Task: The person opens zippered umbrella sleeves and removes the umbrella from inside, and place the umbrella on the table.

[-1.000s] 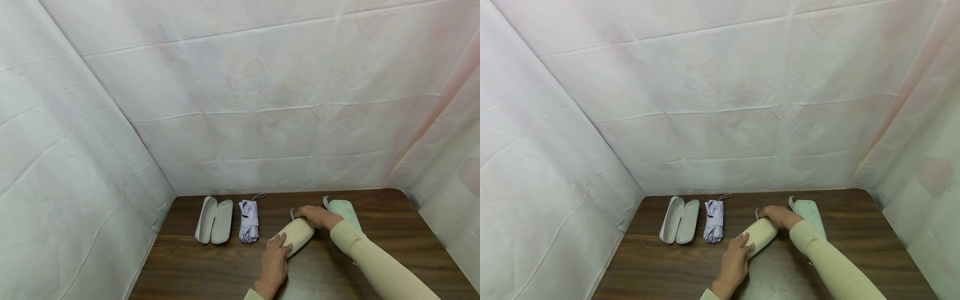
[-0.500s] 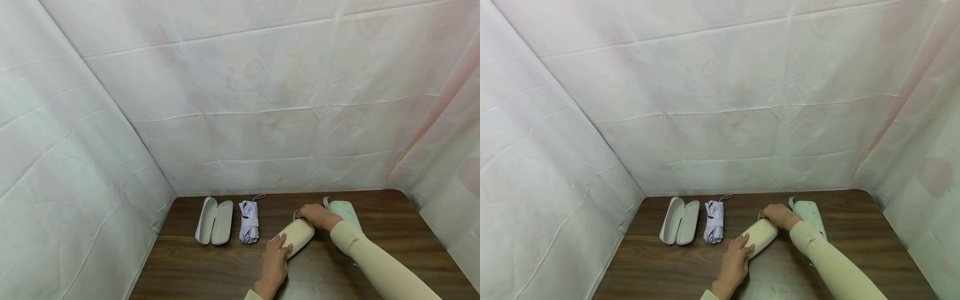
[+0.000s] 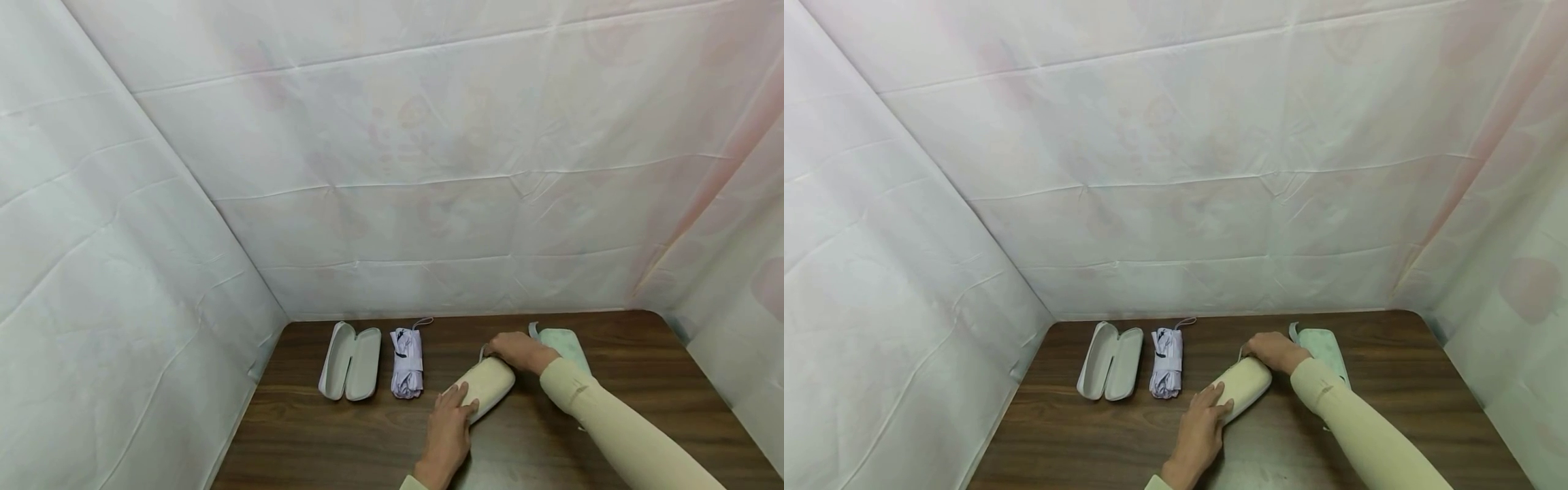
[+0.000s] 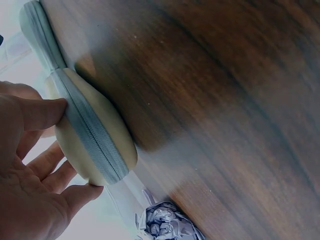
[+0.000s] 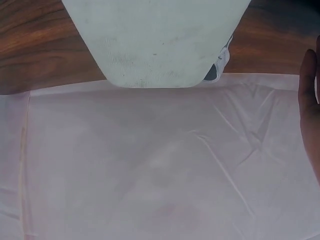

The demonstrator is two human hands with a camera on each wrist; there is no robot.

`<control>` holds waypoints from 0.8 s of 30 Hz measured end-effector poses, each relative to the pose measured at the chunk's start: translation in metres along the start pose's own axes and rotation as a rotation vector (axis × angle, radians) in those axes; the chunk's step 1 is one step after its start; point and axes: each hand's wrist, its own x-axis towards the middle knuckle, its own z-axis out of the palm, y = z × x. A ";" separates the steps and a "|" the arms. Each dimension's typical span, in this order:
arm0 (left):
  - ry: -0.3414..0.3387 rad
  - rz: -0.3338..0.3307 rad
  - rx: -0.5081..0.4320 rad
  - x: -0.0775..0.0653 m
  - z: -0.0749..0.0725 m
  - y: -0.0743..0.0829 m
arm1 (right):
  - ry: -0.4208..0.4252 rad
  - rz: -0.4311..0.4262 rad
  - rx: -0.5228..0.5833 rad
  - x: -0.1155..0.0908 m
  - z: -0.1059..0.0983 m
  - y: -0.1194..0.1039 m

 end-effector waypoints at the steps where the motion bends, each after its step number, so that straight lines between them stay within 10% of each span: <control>1: 0.002 0.005 0.001 0.000 0.000 0.000 | 0.009 -0.010 0.002 0.000 0.000 0.000; 24: 0.008 0.025 -0.005 0.001 0.001 -0.002 | 0.127 -0.144 -0.333 0.002 0.007 0.001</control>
